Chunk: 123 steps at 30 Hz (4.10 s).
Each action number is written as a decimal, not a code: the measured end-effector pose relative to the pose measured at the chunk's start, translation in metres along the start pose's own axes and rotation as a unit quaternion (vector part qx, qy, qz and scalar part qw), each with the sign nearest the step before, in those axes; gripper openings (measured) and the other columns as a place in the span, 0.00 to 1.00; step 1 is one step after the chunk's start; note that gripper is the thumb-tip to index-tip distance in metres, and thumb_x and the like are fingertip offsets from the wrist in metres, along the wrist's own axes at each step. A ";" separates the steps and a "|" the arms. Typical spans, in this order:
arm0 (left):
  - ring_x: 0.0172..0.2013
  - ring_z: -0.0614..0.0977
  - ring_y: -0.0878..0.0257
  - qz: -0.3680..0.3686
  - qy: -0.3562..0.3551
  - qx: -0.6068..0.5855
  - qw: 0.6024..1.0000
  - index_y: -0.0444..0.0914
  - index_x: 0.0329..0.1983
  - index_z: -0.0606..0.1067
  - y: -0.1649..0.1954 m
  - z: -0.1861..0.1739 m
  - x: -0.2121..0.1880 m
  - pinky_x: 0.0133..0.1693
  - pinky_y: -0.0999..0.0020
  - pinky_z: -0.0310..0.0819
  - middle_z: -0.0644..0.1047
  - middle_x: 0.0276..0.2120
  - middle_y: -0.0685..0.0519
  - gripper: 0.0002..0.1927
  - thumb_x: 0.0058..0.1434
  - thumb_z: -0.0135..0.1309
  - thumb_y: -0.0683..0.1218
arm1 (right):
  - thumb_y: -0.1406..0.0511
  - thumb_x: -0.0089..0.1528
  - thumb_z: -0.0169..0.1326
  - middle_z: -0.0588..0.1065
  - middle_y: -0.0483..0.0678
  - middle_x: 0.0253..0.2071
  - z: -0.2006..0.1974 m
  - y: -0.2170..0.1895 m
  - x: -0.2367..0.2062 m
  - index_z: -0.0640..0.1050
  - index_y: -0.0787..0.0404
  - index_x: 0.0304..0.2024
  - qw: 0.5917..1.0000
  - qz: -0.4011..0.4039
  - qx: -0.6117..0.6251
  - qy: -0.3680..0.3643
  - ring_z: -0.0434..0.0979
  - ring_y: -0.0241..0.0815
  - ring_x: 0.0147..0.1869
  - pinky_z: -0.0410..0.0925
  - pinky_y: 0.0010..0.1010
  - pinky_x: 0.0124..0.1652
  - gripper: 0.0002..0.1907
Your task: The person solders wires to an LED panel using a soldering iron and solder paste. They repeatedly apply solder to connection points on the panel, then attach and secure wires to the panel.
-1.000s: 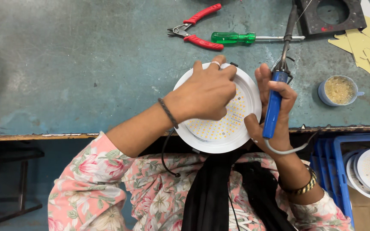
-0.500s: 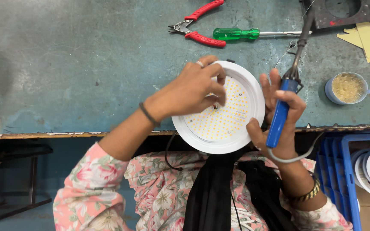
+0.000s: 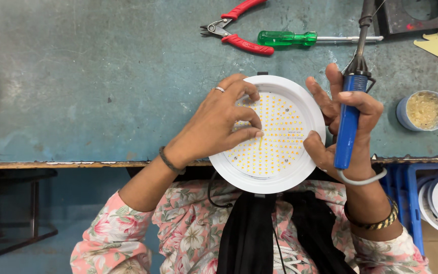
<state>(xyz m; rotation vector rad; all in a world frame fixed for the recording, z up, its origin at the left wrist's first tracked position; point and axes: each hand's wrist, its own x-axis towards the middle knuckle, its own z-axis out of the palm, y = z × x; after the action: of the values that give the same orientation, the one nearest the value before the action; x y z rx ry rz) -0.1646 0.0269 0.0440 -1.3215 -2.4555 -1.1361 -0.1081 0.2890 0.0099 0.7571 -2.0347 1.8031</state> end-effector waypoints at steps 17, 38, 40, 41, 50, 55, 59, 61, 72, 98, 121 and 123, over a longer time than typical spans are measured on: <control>0.67 0.65 0.46 -0.091 0.027 0.016 0.995 0.49 0.38 0.84 0.004 0.006 -0.006 0.63 0.48 0.60 0.73 0.56 0.56 0.08 0.55 0.67 0.47 | 0.69 0.69 0.57 0.53 0.60 0.80 0.021 -0.001 -0.026 0.53 0.49 0.64 0.997 0.034 0.012 0.073 0.54 0.54 0.82 0.53 0.45 0.78 0.31; 0.74 0.56 0.45 0.008 -0.017 0.113 0.993 0.46 0.35 0.78 0.017 0.004 -0.008 0.69 0.40 0.50 0.70 0.61 0.54 0.07 0.61 0.63 0.51 | 0.70 0.69 0.55 0.55 0.62 0.78 0.017 0.001 -0.028 0.53 0.52 0.63 0.997 0.038 -0.016 0.067 0.56 0.54 0.81 0.56 0.44 0.79 0.28; 0.74 0.57 0.45 0.007 -0.016 0.120 0.993 0.45 0.35 0.78 0.017 0.005 -0.008 0.67 0.40 0.51 0.71 0.60 0.54 0.07 0.61 0.63 0.51 | 0.70 0.69 0.55 0.55 0.62 0.78 0.018 0.000 -0.027 0.53 0.52 0.63 0.997 0.040 -0.005 0.068 0.55 0.54 0.81 0.55 0.44 0.78 0.28; 0.73 0.58 0.45 0.004 -0.015 0.123 0.992 0.45 0.34 0.77 0.017 0.005 -0.008 0.66 0.41 0.52 0.71 0.60 0.54 0.07 0.60 0.63 0.51 | 0.71 0.68 0.55 0.55 0.62 0.78 0.018 0.000 -0.026 0.53 0.52 0.63 0.997 0.032 -0.015 0.070 0.55 0.54 0.82 0.54 0.44 0.78 0.29; 0.73 0.59 0.44 -0.053 0.054 0.143 0.987 0.45 0.39 0.79 0.041 0.025 -0.013 0.64 0.40 0.53 0.71 0.59 0.53 0.07 0.60 0.64 0.49 | 0.77 0.60 0.64 0.73 0.57 0.65 0.012 -0.029 -0.013 0.56 0.54 0.59 0.981 -0.046 -0.186 -0.032 0.73 0.62 0.71 0.69 0.47 0.66 0.36; 0.72 0.60 0.43 -0.056 0.067 0.130 0.988 0.45 0.38 0.79 0.043 0.030 -0.016 0.62 0.39 0.54 0.72 0.59 0.53 0.07 0.58 0.64 0.48 | 0.76 0.61 0.63 0.70 0.64 0.65 0.014 -0.045 0.006 0.61 0.54 0.57 0.974 -0.038 -0.200 -0.098 0.83 0.50 0.56 0.75 0.39 0.55 0.30; 0.72 0.61 0.43 -0.050 0.069 0.126 0.988 0.46 0.36 0.79 0.041 0.028 -0.016 0.61 0.39 0.54 0.72 0.59 0.52 0.06 0.58 0.64 0.49 | 0.75 0.60 0.63 0.73 0.61 0.62 0.018 -0.044 0.013 0.61 0.54 0.56 0.966 -0.053 -0.233 -0.102 0.83 0.51 0.55 0.76 0.38 0.53 0.30; 0.72 0.61 0.43 -0.047 0.069 0.127 0.988 0.46 0.36 0.79 0.041 0.028 -0.016 0.61 0.39 0.54 0.72 0.59 0.52 0.06 0.58 0.64 0.49 | 0.75 0.60 0.63 0.75 0.60 0.60 0.016 -0.041 0.010 0.62 0.54 0.56 0.964 -0.052 -0.241 -0.100 0.83 0.52 0.55 0.77 0.36 0.50 0.29; 0.72 0.60 0.42 -0.069 0.097 0.095 0.988 0.43 0.33 0.78 0.044 0.029 -0.019 0.60 0.43 0.55 0.72 0.58 0.50 0.05 0.56 0.63 0.47 | 0.65 0.65 0.73 0.57 0.57 0.75 -0.079 -0.042 -0.045 0.53 0.56 0.68 0.898 -0.014 -0.421 0.126 0.55 0.50 0.79 0.54 0.40 0.76 0.44; 0.70 0.62 0.43 -0.105 0.156 0.062 0.980 0.42 0.34 0.80 0.054 0.041 -0.006 0.58 0.43 0.56 0.75 0.55 0.51 0.06 0.54 0.63 0.46 | 0.78 0.51 0.65 0.55 0.60 0.77 -0.006 -0.050 -0.013 0.52 0.46 0.59 0.984 0.024 -0.171 -0.037 0.72 0.60 0.72 0.77 0.36 0.51 0.45; 0.70 0.64 0.46 -0.102 0.163 0.095 0.977 0.41 0.31 0.80 0.046 0.042 -0.008 0.57 0.42 0.57 0.75 0.54 0.51 0.06 0.55 0.62 0.48 | 0.80 0.52 0.63 0.54 0.57 0.78 0.002 -0.042 -0.014 0.50 0.46 0.59 0.988 0.034 -0.140 -0.058 0.70 0.61 0.75 0.73 0.47 0.63 0.46; 0.70 0.64 0.46 -0.102 0.163 0.095 0.977 0.41 0.31 0.80 0.045 0.042 -0.008 0.57 0.42 0.57 0.75 0.54 0.52 0.06 0.55 0.62 0.48 | 0.80 0.53 0.63 0.55 0.58 0.78 0.003 -0.043 -0.014 0.50 0.46 0.59 0.989 0.035 -0.132 -0.057 0.70 0.61 0.75 0.73 0.47 0.64 0.46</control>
<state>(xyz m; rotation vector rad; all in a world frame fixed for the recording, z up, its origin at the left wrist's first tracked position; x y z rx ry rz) -0.1158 0.0649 0.0361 -0.7745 -2.4187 -1.0298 -0.0720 0.2857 0.0365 0.7321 -2.3411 1.5110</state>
